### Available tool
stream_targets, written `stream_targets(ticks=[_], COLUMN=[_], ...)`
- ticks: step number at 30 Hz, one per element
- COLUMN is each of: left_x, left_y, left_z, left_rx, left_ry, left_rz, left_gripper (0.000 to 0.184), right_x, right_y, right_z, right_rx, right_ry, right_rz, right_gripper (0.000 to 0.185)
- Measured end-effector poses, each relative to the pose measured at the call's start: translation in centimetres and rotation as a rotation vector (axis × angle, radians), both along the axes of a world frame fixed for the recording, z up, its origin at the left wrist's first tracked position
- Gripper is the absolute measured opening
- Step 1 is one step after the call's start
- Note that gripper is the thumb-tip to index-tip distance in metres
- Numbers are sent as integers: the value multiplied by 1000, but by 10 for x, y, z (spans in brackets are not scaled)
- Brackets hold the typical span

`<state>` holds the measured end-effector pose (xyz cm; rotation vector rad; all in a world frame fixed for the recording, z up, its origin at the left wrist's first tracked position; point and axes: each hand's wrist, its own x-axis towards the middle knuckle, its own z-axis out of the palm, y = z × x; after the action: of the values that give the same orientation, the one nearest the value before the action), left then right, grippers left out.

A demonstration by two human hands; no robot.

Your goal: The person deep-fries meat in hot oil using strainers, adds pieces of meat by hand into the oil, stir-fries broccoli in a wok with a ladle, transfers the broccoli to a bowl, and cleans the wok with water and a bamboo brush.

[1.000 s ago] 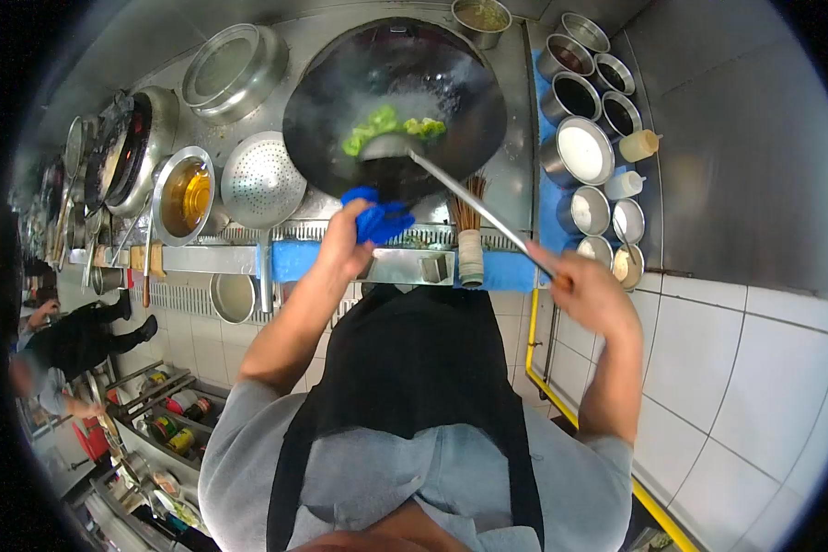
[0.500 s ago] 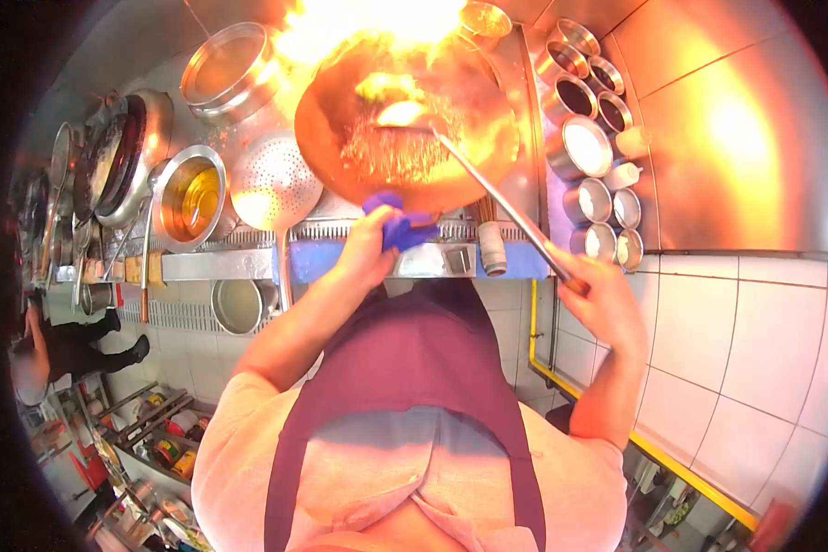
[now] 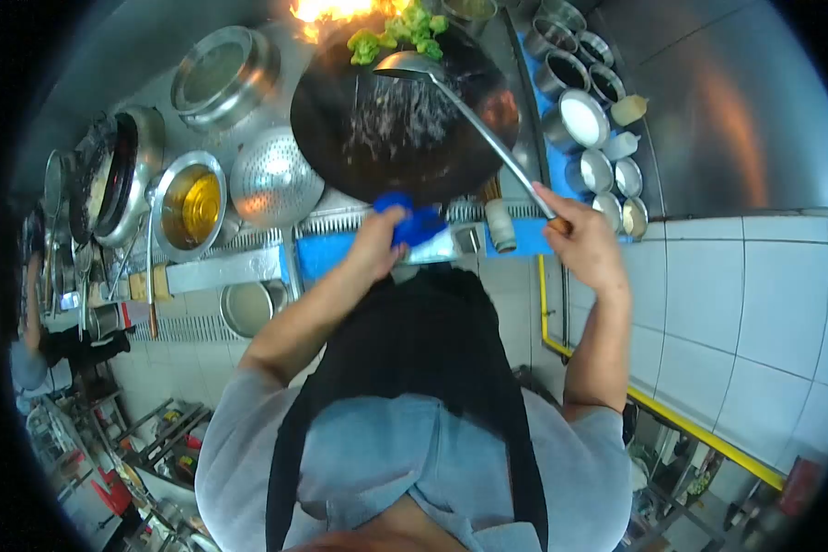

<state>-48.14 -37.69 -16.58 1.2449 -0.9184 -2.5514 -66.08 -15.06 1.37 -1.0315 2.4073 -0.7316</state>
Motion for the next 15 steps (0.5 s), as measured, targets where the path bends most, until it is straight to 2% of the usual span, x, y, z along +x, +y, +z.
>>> stream_targets(ticks=[1, 5, 8, 9, 11, 13, 14, 15], left_x=[-12, -24, -53, -52, -49, -29, -21, -19], left_y=[-9, -34, -59, -58, -37, -5, -1, 0], left_z=[5, 54, 11, 28, 3, 4, 9, 19], left_rx=[19, 102, 49, 72, 9, 4, -4, 2], left_ry=[43, 290, 186, 308, 162, 102, -9, 28], left_rz=[72, 8, -10, -23, 126, 84, 25, 13], left_gripper=[22, 15, 14, 13, 21, 23, 26, 23], right_x=[3, -2, -15, -17, -16, -20, -10, -2], right_y=[11, 14, -25, -35, -52, -56, -47, -38], right_z=[13, 28, 2, -13, -41, -38, -30, -27], right_rx=[58, 116, 170, 181, 88, -28, -82, -124], right_ry=[-19, -54, 96, 142, 146, 141, 115, 75], right_rz=[-8, 72, 99, 99, 55, -5, -42, -77], right_gripper=[69, 67, 65, 66, 65, 64, 64, 63])
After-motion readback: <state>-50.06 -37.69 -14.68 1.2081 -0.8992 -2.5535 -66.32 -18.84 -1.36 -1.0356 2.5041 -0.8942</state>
